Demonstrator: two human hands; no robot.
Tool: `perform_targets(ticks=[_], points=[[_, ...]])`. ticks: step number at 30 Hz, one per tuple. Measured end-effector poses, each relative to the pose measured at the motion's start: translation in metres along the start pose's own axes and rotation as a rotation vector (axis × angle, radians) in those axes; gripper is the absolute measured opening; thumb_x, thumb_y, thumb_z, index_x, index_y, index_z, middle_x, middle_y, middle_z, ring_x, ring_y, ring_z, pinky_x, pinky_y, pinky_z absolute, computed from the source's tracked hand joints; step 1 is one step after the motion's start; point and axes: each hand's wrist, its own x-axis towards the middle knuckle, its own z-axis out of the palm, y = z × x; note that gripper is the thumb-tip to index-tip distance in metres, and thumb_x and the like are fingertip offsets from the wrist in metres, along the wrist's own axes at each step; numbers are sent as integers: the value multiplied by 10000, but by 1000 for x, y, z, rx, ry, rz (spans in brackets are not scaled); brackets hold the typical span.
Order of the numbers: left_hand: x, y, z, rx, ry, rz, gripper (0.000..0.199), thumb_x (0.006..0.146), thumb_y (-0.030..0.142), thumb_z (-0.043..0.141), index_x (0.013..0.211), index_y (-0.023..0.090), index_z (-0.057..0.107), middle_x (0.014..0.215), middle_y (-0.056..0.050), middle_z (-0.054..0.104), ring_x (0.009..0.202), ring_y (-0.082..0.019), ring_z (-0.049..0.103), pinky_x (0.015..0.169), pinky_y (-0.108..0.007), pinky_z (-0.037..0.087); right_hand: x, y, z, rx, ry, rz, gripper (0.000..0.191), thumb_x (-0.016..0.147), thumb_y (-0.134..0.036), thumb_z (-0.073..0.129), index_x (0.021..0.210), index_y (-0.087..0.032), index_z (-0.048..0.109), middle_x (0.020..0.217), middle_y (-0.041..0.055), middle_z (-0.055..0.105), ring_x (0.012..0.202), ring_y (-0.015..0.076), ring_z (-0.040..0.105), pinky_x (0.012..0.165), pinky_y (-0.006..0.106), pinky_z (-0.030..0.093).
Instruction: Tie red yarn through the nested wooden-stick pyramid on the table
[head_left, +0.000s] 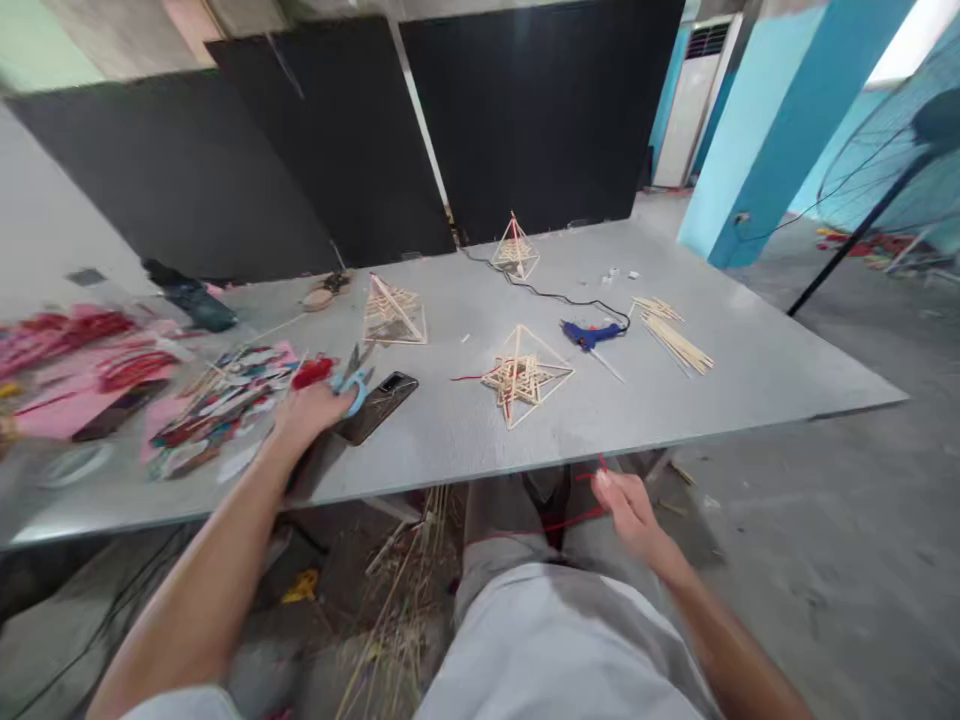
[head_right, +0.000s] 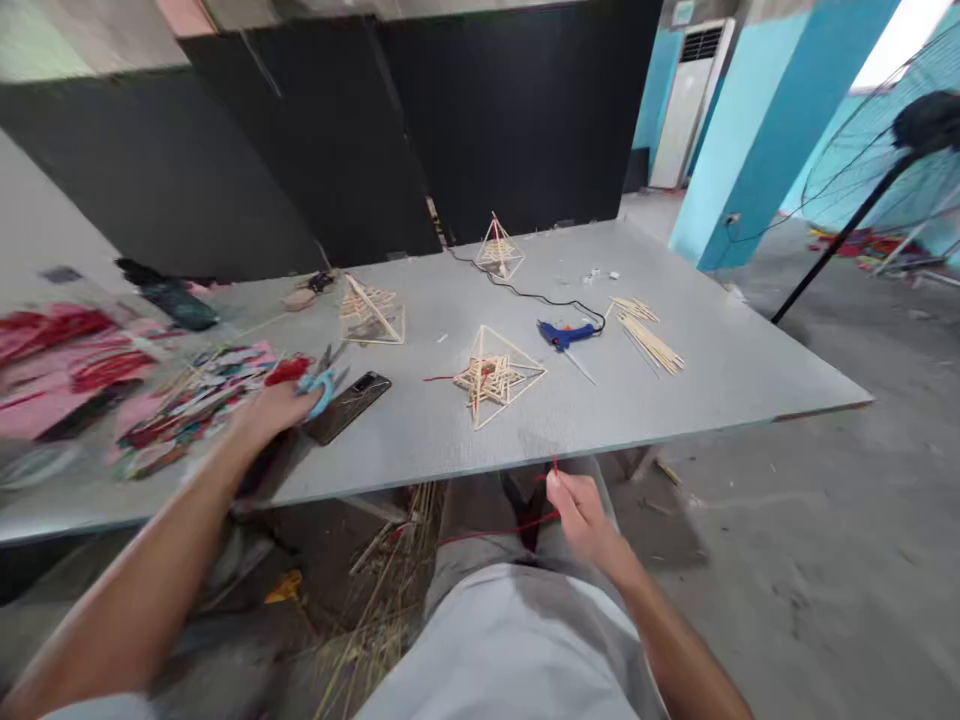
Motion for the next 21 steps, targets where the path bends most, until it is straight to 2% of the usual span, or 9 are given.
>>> perform_targets(ticks=[4,7,10,13,15,18,20,21], points=[[-5,23,15,-8,25,37,755,1008,667,430,1186,13,761,1287,-353,740,1215,-507,712,923,-496,556,-16,3,-4,-33,50,41,551,1158,-519,387,689,-246,292,606,-56,274,550,118,229,559,329,214],[-21,42,24,-17,42,79,721,1035,659,390,1190,61,761,1230,-318,764,1160,-490,726,884,-484,544,-19,3,-5,-18,59,64,564,1156,-538,370,680,-249,278,599,-56,261,543,119,229,553,329,213],[-42,61,25,-62,80,171,606,1055,592,421,1136,115,786,1123,-259,790,1049,-430,740,840,-440,520,-13,1,-4,-5,31,68,576,1151,-571,349,677,-253,276,596,-56,255,538,122,227,550,328,218],[-50,82,18,-96,113,236,598,1068,593,451,1107,93,777,1053,-194,790,1015,-337,715,855,-377,480,-7,-3,2,-10,-29,68,563,1153,-567,347,691,-252,292,609,-55,271,549,126,238,565,326,232],[-42,100,11,-161,138,273,556,1064,539,516,1020,41,760,1026,-194,783,1018,-302,703,851,-349,452,-5,-4,8,-19,-68,66,548,1158,-549,352,702,-250,302,621,-54,285,563,129,253,580,325,243],[-14,133,-1,-213,148,286,542,1049,545,573,913,47,740,994,-192,783,1026,-267,705,822,-316,440,-5,-6,15,-38,-120,54,524,1167,-520,355,722,-243,327,641,-52,322,589,132,291,607,325,256],[8,157,-9,-246,160,264,478,1020,495,623,888,50,739,1023,-207,781,1039,-269,716,832,-318,456,-7,-10,16,-55,-165,49,510,1174,-500,349,736,-239,339,650,-52,344,601,132,314,625,326,263],[18,169,-13,-262,162,245,422,988,457,670,864,60,740,1019,-225,782,1035,-302,727,835,-341,473,-8,-12,16,-63,-187,53,505,1177,-493,345,740,-237,340,653,-52,353,606,132,322,633,327,265]])
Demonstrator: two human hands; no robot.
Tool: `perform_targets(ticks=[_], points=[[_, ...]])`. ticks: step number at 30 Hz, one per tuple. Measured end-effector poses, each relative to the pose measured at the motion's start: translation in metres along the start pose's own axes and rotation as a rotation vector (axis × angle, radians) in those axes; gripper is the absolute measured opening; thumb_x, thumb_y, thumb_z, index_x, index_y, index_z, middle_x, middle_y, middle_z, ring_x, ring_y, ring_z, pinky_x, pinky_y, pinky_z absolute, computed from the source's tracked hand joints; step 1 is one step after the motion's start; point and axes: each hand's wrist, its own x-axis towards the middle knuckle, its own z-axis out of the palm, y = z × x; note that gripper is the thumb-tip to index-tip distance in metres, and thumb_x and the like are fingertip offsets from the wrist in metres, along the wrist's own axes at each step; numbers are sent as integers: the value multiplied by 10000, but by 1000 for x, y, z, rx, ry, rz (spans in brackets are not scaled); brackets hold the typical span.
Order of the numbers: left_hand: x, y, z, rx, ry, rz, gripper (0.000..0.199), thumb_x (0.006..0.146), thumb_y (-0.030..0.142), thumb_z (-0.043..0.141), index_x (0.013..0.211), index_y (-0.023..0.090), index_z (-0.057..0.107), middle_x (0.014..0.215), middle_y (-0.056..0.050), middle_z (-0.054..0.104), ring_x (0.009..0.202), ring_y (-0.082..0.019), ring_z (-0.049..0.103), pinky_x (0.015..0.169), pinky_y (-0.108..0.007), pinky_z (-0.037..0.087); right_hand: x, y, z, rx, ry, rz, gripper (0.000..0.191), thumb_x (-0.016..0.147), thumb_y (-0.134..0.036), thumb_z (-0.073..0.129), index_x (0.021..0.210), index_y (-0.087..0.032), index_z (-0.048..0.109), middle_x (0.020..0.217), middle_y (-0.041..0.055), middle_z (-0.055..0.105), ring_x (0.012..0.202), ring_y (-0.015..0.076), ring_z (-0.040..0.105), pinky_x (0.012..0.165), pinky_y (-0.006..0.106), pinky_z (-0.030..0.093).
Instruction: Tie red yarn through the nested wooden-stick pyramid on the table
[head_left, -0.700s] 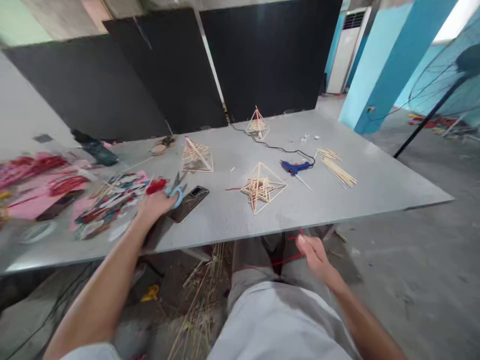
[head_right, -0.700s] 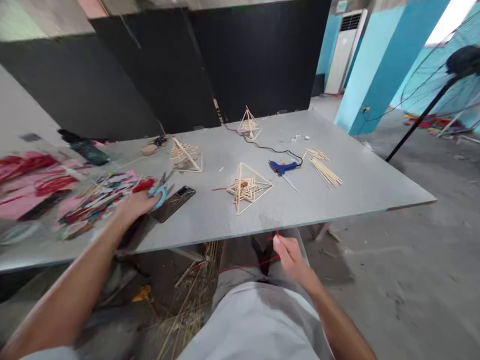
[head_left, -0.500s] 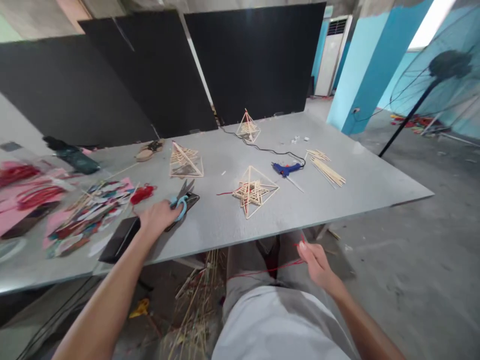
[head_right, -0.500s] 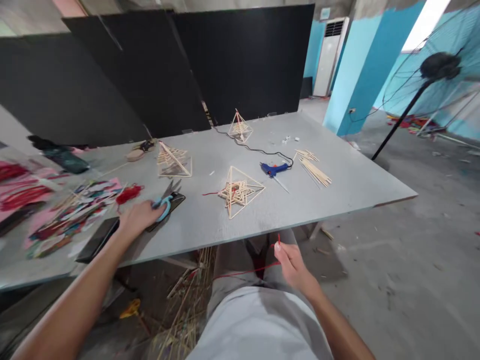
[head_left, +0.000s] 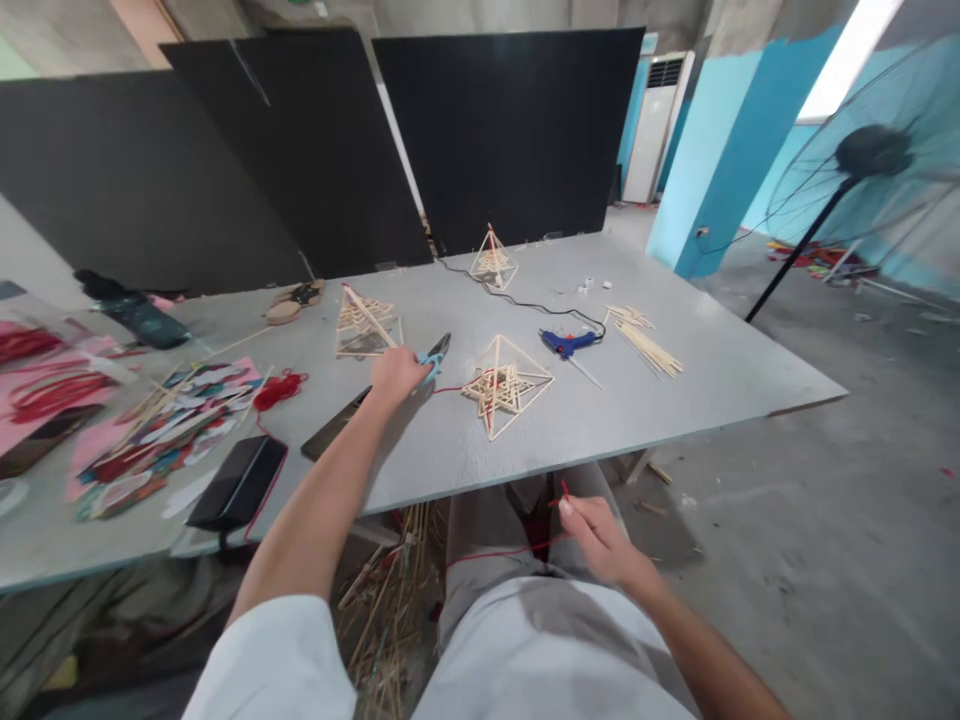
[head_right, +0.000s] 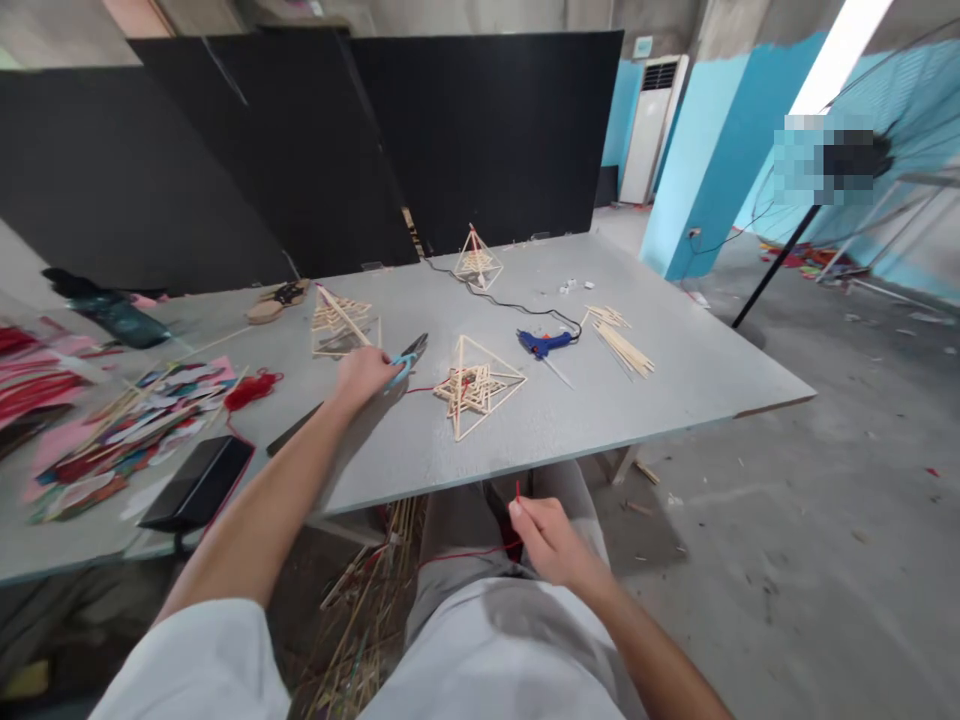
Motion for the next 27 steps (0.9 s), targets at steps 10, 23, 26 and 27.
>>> perform_targets(ticks=[10,23,26,27], points=[[-13,37,-15,-319,67,165,277,1009,349,591,1095,128,734,1059,-156,779,1187,-344,711,919,-427,573,1,-12,-4,593,251,180,645,1070,-726,453,655,-245,343,583,-47,316,566,140,277,551,324,214],[-314,57,114,-522,-756,557,345,1096,397,444,1141,201,724,1039,-109,818,954,-246,757,871,-328,532,32,-67,-20,952,273,172,592,1025,-615,615,638,-234,381,887,64,616,860,209,569,742,329,489],[-305,50,147,-374,-675,453,322,1100,356,432,1029,191,700,965,-119,806,905,-264,755,805,-339,485,9,-51,-80,23,550,129,483,1066,-579,556,721,-242,581,1046,110,697,1179,279,611,1028,435,478],[-303,49,155,-332,-676,475,319,1105,357,429,1049,197,700,985,-122,809,931,-274,764,809,-348,489,-2,-49,-102,-306,643,120,481,1078,-558,522,732,-236,609,1164,151,705,1279,312,586,1105,482,439]])
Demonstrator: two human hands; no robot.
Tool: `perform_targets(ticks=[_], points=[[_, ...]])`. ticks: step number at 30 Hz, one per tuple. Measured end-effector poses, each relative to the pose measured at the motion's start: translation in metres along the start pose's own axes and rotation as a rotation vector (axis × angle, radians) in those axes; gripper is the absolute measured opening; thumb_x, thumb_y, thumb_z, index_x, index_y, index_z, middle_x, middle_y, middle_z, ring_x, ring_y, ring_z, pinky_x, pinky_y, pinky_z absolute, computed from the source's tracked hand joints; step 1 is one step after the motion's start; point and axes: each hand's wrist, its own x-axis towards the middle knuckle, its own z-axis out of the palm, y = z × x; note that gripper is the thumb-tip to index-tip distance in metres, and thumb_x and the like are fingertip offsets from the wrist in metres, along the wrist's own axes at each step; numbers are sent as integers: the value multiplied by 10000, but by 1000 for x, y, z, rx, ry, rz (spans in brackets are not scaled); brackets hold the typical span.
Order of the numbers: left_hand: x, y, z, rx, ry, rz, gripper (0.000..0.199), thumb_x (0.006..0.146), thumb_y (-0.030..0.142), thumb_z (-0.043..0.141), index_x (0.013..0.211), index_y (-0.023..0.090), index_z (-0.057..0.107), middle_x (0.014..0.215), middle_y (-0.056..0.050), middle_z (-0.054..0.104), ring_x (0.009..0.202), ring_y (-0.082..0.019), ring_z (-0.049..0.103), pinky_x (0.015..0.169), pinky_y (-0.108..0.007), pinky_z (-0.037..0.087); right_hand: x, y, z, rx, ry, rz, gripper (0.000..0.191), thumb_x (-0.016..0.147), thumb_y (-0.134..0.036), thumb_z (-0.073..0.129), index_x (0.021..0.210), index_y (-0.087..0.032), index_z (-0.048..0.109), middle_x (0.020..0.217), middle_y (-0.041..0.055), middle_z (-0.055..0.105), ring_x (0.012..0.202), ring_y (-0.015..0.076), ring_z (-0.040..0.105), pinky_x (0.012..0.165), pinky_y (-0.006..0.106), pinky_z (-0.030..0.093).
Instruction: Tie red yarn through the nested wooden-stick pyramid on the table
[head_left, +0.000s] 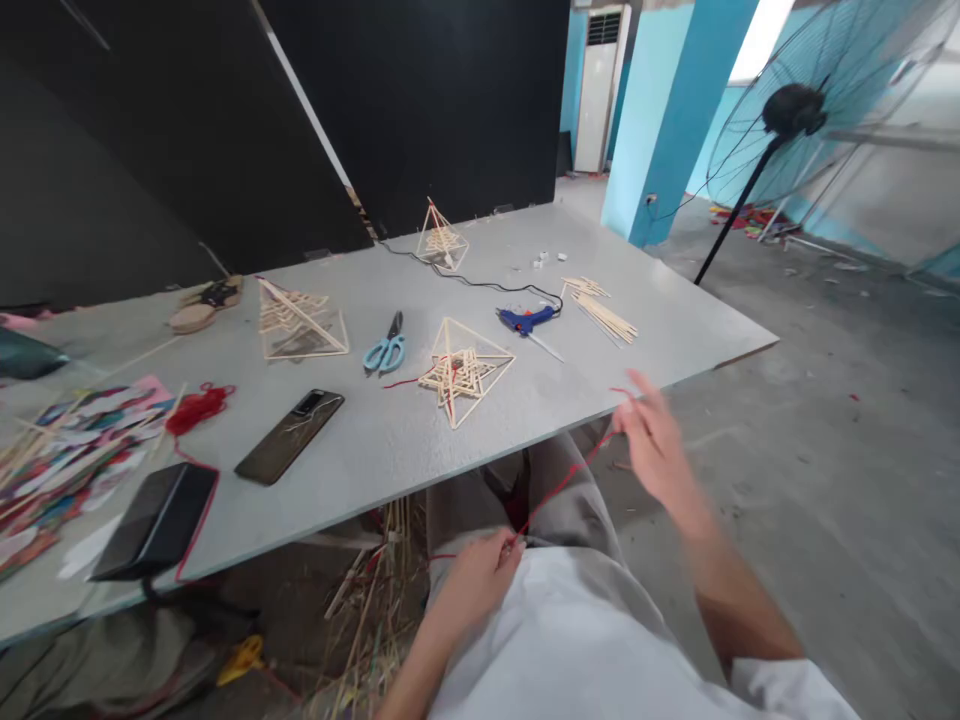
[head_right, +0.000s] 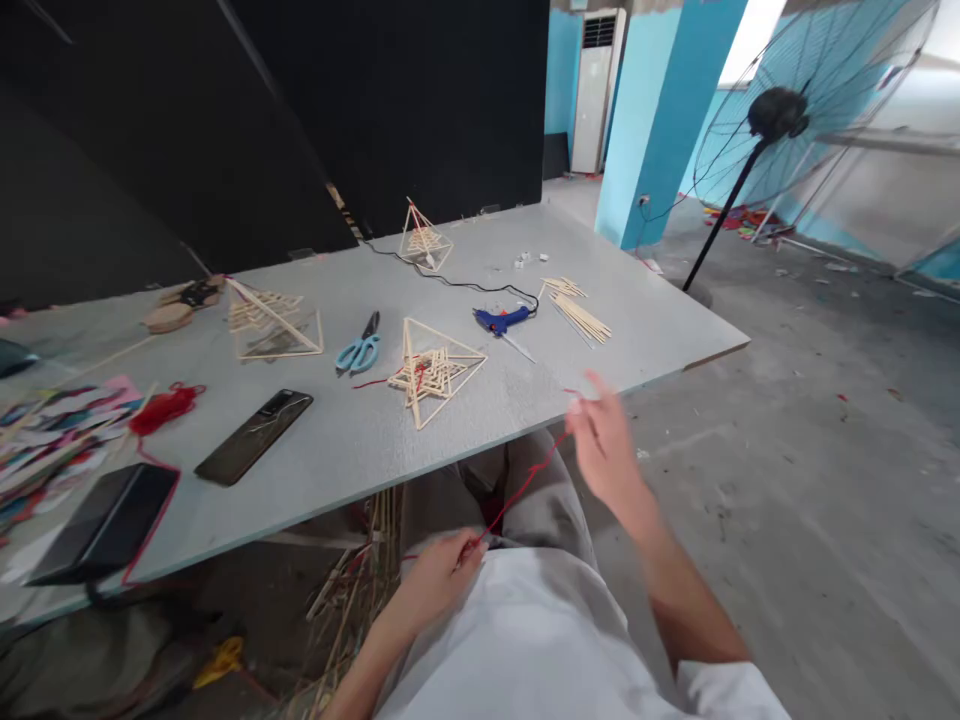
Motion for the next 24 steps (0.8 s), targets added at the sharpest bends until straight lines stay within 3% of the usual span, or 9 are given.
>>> perform_targets(ticks=[2,3,6,9,15,17,18,20,24], points=[[12,0,8,104,-42,44,326,1109,353,419,1096,202,708,1058,-146,810,1014,-304,775,849,-379,513,5,10,-40,-488,125,-90,440,1097,-497,462,827,-211,658,1280,223,695,1317,377,580,1125,559,415],[20,5,12,145,-55,70,315,1097,342,438,1113,194,716,1105,-171,805,1069,-330,769,891,-408,524,4,11,-55,-632,106,-98,428,1105,-470,444,846,-204,656,1198,230,716,1216,376,628,1064,553,450],[41,33,11,224,-57,150,260,999,278,589,1172,153,738,1261,-251,758,1260,-430,694,1054,-535,502,-6,-3,-66,-603,-207,-60,441,1143,-421,393,806,-231,603,826,110,701,824,265,658,855,433,512],[46,63,-12,191,-51,292,376,993,313,628,1345,204,700,1407,-202,719,1326,-389,669,1123,-517,503,-19,-25,-42,-220,-532,-91,413,1172,-360,367,947,-232,688,1024,85,759,1008,224,702,950,378,539],[13,73,-73,-497,143,478,586,887,369,795,1431,235,624,1295,-106,755,1164,-284,716,1032,-395,577,-21,-62,10,219,-725,-306,408,1179,-345,388,1215,-242,780,1497,115,675,1495,224,524,1259,445,423],[4,67,-79,-606,103,456,385,937,409,748,1252,192,695,1019,-69,773,913,-222,710,830,-322,591,-15,-68,25,242,-748,-365,432,1183,-375,372,1242,-239,778,1513,122,668,1528,223,490,1284,462,389],[2,64,-82,-635,62,430,291,984,439,693,1112,179,715,854,-37,731,762,-182,654,714,-286,555,-11,-70,33,265,-750,-385,454,1186,-391,354,1227,-232,777,1472,128,692,1499,222,520,1271,459,401],[-1,58,-91,-624,-1,404,394,1069,492,559,881,172,692,649,11,595,587,-127,493,577,-252,444,3,-71,46,345,-749,-408,500,1190,-422,317,1158,-216,771,1319,132,759,1337,220,638,1205,448,456],[2,45,-138,-305,122,541,466,1135,460,426,965,191,766,663,7,611,582,-125,507,622,-259,447,49,-71,67,457,-687,-317,535,1173,-515,362,976,-208,752,943,82,775,894,199,697,957,394,551]])
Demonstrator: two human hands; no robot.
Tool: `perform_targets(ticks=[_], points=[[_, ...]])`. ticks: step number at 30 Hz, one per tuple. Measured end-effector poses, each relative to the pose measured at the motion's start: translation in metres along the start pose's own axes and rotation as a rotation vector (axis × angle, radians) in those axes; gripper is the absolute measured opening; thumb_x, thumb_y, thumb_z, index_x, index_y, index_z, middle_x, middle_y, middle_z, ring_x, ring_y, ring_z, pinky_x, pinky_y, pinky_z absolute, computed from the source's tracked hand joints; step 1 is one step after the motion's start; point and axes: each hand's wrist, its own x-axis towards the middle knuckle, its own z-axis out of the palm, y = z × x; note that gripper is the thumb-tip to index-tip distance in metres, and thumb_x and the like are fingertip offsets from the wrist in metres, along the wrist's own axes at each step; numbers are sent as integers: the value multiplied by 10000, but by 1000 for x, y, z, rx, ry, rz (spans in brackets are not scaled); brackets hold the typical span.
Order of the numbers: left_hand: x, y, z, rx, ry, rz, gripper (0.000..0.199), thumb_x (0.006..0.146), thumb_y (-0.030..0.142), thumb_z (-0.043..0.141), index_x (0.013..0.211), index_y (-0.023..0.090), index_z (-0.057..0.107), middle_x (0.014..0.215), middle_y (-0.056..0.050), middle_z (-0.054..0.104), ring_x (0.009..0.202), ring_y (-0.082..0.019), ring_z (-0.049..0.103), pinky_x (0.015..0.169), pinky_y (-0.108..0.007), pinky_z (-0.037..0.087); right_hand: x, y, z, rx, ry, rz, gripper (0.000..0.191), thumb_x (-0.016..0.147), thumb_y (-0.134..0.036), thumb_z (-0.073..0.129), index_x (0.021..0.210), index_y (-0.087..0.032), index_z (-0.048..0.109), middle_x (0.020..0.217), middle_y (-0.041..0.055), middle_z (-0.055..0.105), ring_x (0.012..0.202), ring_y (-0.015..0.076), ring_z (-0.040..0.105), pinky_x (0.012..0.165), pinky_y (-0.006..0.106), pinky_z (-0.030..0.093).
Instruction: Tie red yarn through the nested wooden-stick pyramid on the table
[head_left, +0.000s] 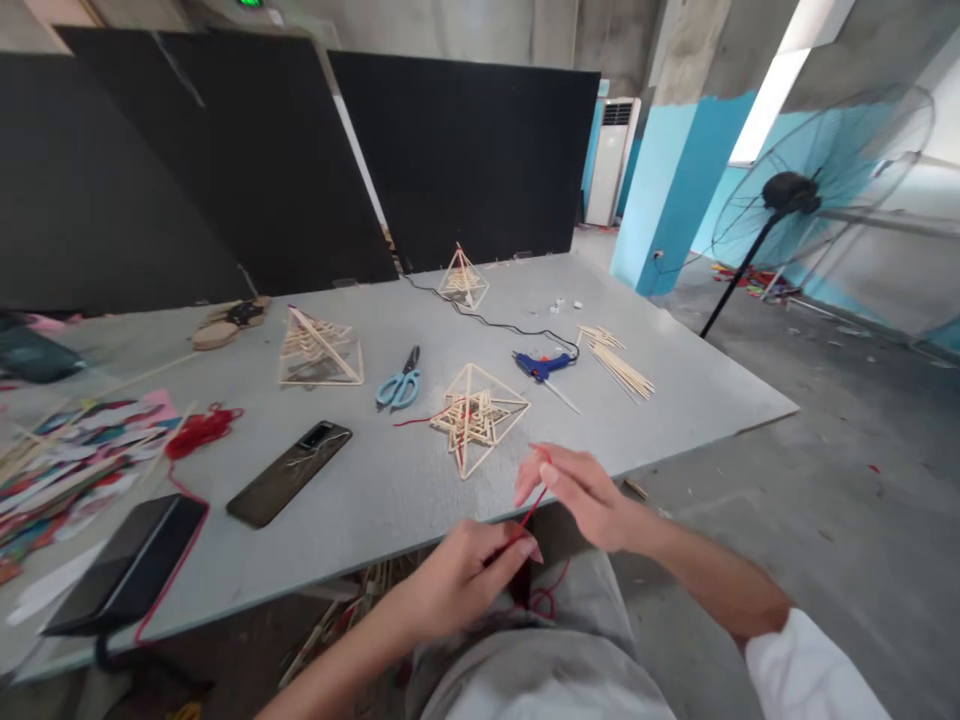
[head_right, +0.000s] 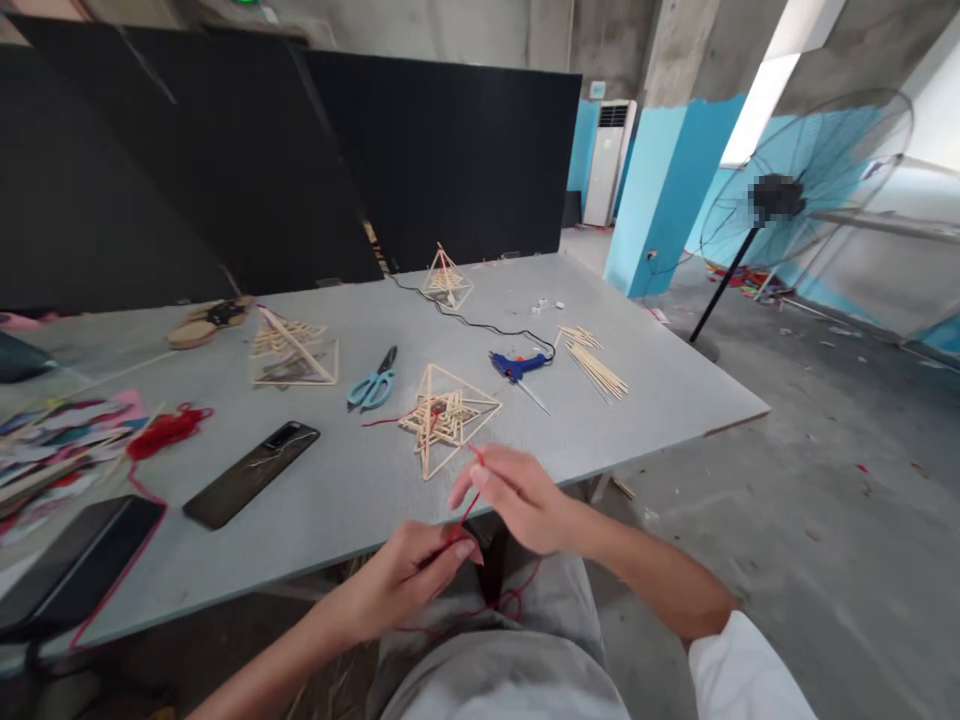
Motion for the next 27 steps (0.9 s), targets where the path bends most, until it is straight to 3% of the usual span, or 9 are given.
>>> perform_targets(ticks=[2,4,7,9,14,17,19,22,27], points=[[8,-8,-31,279,74,132,399,1110,449,480,978,213,774,701,-20,666,638,-156,603,691,-285,499,30,9,-17,26,84,29,560,1156,-569,390,898,-206,729,801,53,730,753,180,656,787,343,543],[20,-24,-59,498,263,170,339,1044,515,596,1054,218,760,770,-53,719,725,-205,684,757,-332,553,64,22,-37,7,148,19,569,1128,-632,426,867,-211,708,700,24,672,650,165,602,679,320,498],[38,-59,-92,637,631,14,476,980,567,677,1321,236,654,1190,-149,762,1056,-315,744,986,-483,591,116,51,-67,-32,160,8,613,1066,-746,454,853,-219,683,652,5,613,581,157,547,598,315,440],[47,-84,-105,635,719,-68,654,946,588,699,1472,233,538,1375,-195,692,1246,-377,699,1099,-569,553,144,79,-83,-66,174,69,645,1044,-779,434,760,-226,608,637,12,591,576,157,525,597,322,434],[53,-124,-105,453,574,-230,1032,802,657,824,1624,244,355,1618,-250,534,1467,-435,590,1240,-643,456,163,157,-84,-191,199,219,687,1056,-772,168,667,-264,418,622,40,559,580,174,520,607,338,441],[54,-129,-86,403,537,-240,1089,785,602,857,1647,197,328,1636,-268,521,1512,-436,549,1251,-657,445,148,186,-62,-248,156,218,637,1069,-722,329,697,-241,519,742,79,635,771,217,599,806,377,493],[56,-129,-74,409,566,-238,1077,802,570,854,1652,183,318,1643,-271,511,1530,-435,526,1261,-658,434,138,196,-48,-273,101,218,574,1074,-665,433,719,-232,557,807,79,659,853,223,602,909,379,481],[60,-129,-67,423,576,-218,1045,833,543,839,1658,193,299,1641,-252,512,1532,-421,523,1268,-646,431,132,203,-38,-293,29,256,539,1118,-582,429,766,-217,612,845,74,683,852,212,603,920,357,470],[69,-137,-90,390,469,-150,1021,814,494,856,1645,197,343,1614,-240,549,1499,-404,562,1274,-622,434,130,204,-39,-331,-31,306,573,1166,-517,338,889,-187,716,896,81,731,878,217,643,885,336,458]])
